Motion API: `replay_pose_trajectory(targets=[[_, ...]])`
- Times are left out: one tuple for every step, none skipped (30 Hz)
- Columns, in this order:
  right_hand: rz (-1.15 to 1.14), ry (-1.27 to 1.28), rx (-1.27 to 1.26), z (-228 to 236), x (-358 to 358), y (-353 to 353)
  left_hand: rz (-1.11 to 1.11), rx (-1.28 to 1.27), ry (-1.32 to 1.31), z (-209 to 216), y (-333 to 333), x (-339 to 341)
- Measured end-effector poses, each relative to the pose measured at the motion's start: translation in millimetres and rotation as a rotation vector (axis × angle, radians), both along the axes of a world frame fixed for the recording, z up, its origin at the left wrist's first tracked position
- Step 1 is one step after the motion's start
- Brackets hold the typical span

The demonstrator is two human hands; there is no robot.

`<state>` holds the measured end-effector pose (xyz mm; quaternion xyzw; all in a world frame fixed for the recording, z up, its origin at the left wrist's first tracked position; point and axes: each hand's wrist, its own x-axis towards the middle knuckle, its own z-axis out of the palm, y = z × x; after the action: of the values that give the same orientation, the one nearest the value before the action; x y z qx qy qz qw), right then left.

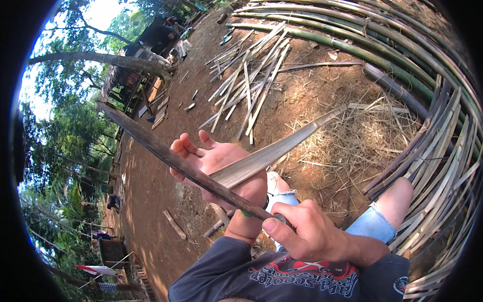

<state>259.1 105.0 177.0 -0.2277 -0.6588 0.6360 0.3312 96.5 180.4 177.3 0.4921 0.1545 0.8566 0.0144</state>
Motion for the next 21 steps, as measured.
replay_pose_trajectory(targets=[[-0.011,0.008,0.014,1.8,0.5,-0.7,-0.001,0.010,-0.008,0.5,1.4,0.5],[-0.027,0.019,0.023,2.5,0.6,-1.8,-0.006,0.017,-0.014,0.1,2.3,1.2],[-0.030,0.022,0.038,3.4,0.8,-2.1,0.045,-0.004,-0.026,0.6,2.2,2.1],[-0.033,0.025,0.053,4.6,1.1,-1.6,0.096,-0.025,-0.036,2.3,1.2,3.2],[-0.042,0.025,0.063,4.1,1.9,-1.4,0.173,-0.093,-0.064,4.8,0.1,8.4],[-0.054,0.024,0.068,3.8,2.2,-1.9,0.246,-0.162,-0.088,7.6,-0.7,13.3],[-0.066,0.023,0.074,3.4,2.2,-2.4,0.243,-0.176,-0.101,6.4,0.1,14.0],[-0.071,0.022,0.085,3.9,2.6,-2.3,0.245,-0.183,-0.115,7.6,0.7,13.7],[-0.068,0.031,0.072,3.6,3.1,-1.9,0.240,-0.177,-0.109,7.6,1.4,12.9],[-0.063,0.039,0.059,3.0,3.2,-1.5,0.235,-0.174,-0.103,6.7,0.9,12.2],[-0.054,0.050,0.051,2.8,3.3,-0.1,0.230,-0.167,-0.094,6.8,1.5,11.5],[-0.054,0.043,0.047,2.3,3.5,0.9,0.215,-0.135,-0.087,4.5,3.1,9.4],[-0.052,0.034,0.042,1.5,3.7,1.6,0.218,-0.132,-0.081,3.5,3.3,8.6],[-0.043,0.027,0.038,1.9,3.0,1.7,0.225,-0.126,-0.074,3.9,2.4,7.0],[-0.052,0.016,0.066,2.7,2.2,1.7,0.250,-0.150,-0.069,4.3,0.4,6.6],[-0.062,0.005,0.093,3.6,1.4,1.5,0.246,-0.151,-0.071,3.8,-0.1,5.3],[-0.075,-0.008,0.121,3.5,0.1,1.6,0.239,-0.151,-0.074,2.7,0.0,3.5],[-0.081,-0.018,0.127,2.2,-1.0,2.2,0.202,-0.128,-0.084,-0.8,1.3,-0.2],[-0.087,-0.028,0.133,-0.2,-1.8,3.0,0.165,-0.105,-0.093,-2.9,1.9,-2.5],[-0.088,-0.036,0.140,-1.5,-2.7,4.1,0.169,-0.097,-0.084,-2.4,1.5,-3.3],[-0.085,-0.049,0.147,-2.3,-3.0,4.9,0.172,-0.090,-0.074,-1.7,0.8,-3.5]])
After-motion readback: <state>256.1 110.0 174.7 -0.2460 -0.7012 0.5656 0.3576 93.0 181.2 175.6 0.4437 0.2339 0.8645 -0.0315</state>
